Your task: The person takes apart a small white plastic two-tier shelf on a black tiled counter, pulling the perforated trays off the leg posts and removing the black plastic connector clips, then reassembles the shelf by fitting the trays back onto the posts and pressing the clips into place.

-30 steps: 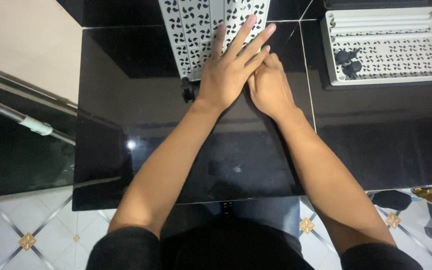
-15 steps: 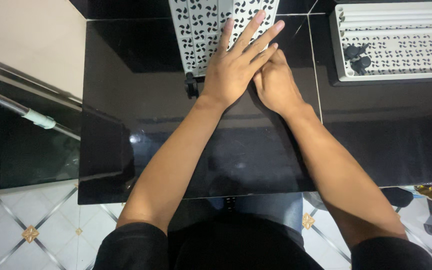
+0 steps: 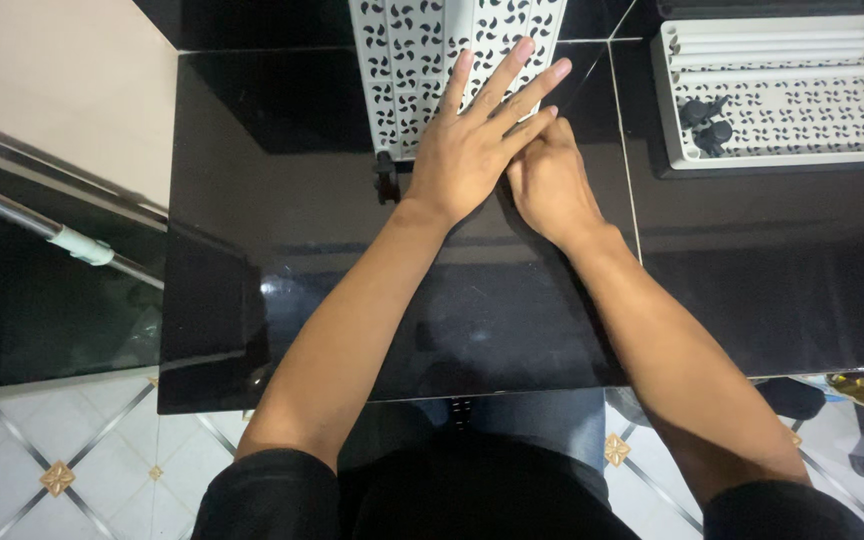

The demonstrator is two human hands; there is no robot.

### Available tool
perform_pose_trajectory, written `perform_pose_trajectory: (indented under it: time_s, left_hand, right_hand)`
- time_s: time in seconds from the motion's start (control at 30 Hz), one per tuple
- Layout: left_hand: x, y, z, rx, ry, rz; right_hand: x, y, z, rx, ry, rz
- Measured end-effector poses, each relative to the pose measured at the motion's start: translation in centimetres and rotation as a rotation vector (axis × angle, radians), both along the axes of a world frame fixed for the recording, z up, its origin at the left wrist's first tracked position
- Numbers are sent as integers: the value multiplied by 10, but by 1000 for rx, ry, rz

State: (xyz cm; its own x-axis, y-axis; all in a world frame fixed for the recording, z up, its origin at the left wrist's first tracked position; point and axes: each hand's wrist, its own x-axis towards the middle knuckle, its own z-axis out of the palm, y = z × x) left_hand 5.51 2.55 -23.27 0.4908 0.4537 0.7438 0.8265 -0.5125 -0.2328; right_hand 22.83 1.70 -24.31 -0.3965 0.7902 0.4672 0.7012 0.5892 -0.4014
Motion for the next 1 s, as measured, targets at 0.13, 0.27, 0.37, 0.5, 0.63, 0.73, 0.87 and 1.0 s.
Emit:
perform_pose_trajectory:
  time_s: [0.13, 0.27, 0.37, 0.5, 0.63, 0.73, 0.87, 1.0]
  left_hand:
    - [-3, -1, 2, -24, -13, -52]
    - [-3, -1, 3, -14, -20, -59]
    - [-2, 0, 2, 0, 13, -15]
    - [-2, 0, -1, -16, 22, -22]
    - [-3, 3, -3, -42, 34, -21]
    - [-4, 6, -3, -74, 61, 52]
    - [-4, 3, -1, -127, 30, -17]
    - [-4, -7, 7, -107, 41, -24]
  right_hand:
    - [6, 5, 0, 3, 80, 64]
    - [2, -2, 1, 66, -3, 30]
    - [-2, -6, 1, 116, -48, 9]
    - [2, -3, 5, -66, 15, -17]
    - [1, -8, 8, -45, 40, 4]
    - [-13, -21, 6, 88, -57, 33]
    - [-17, -39, 9, 95, -44, 1]
    - [-13, -42, 16, 27, 83, -122]
